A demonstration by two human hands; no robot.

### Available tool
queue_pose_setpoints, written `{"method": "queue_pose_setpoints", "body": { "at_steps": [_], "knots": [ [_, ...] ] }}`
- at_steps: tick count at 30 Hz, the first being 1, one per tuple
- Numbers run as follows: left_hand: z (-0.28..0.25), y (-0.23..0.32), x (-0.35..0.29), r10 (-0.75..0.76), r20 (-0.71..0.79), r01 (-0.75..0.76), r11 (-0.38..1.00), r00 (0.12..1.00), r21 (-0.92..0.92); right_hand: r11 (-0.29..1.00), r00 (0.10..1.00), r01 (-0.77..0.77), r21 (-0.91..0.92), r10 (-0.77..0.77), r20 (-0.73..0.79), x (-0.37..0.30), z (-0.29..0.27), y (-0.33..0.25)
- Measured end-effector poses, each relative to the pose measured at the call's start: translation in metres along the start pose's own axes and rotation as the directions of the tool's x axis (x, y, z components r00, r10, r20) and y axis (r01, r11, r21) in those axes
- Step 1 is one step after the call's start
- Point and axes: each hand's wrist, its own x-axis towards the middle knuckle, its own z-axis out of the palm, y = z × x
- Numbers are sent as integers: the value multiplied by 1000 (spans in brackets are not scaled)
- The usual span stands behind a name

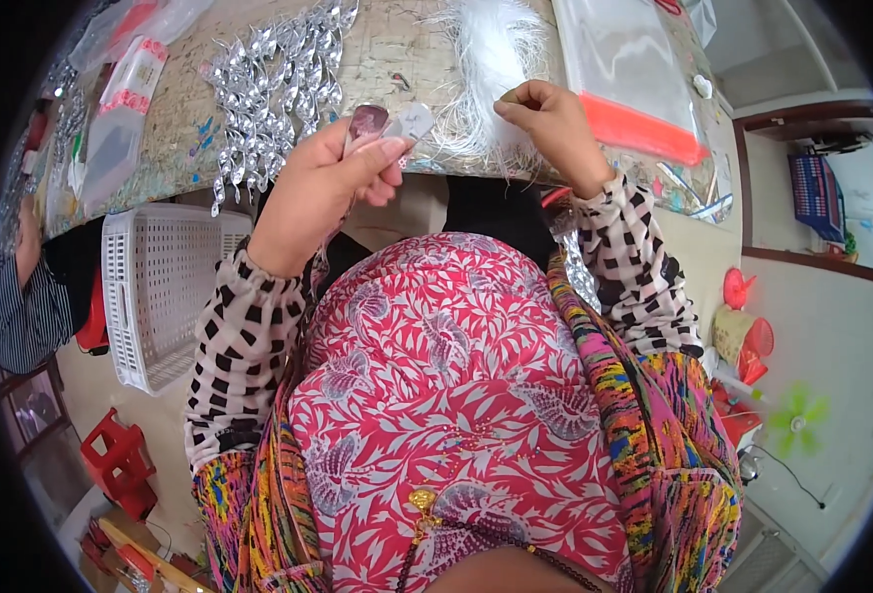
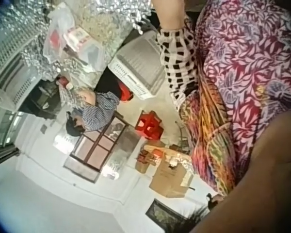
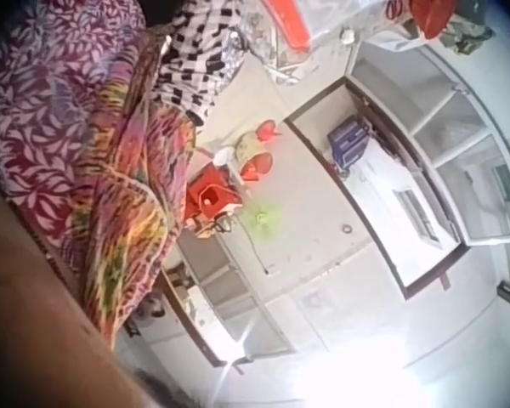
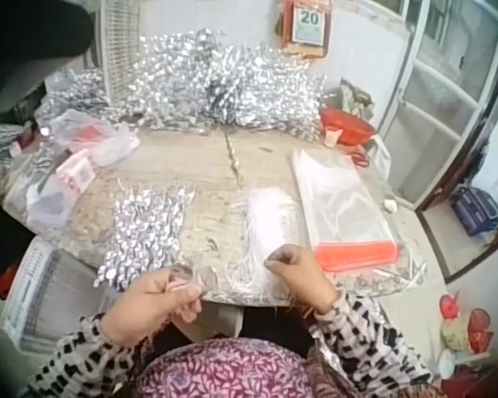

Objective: Packaging and assembling silver festive decorations into plastic bags.

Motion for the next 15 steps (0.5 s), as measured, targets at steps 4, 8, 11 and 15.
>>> {"method": "queue_pose_setpoints", "body": {
  "at_steps": [4, 8, 11, 15],
  "knots": [
    [6, -1, 17, -83, -66, 88, 993, 994, 74, 891, 964, -262, 371, 226, 137, -6, -10, -19],
    [18, 9, 31, -76, -67, 86, 983, 995, 165, 872, 948, -310, 380, 250, 199, -3, -21, -20],
    [24, 14, 38, -118, -28, 121, 980, 993, 156, 790, 927, -370, 489, 279, 251, -1, -25, -17],
    [30, 9, 51, -82, -32, 86, 979, 996, 183, 865, 962, -273, 420, 247, 117, -1, -24, -15]
  ]
}}
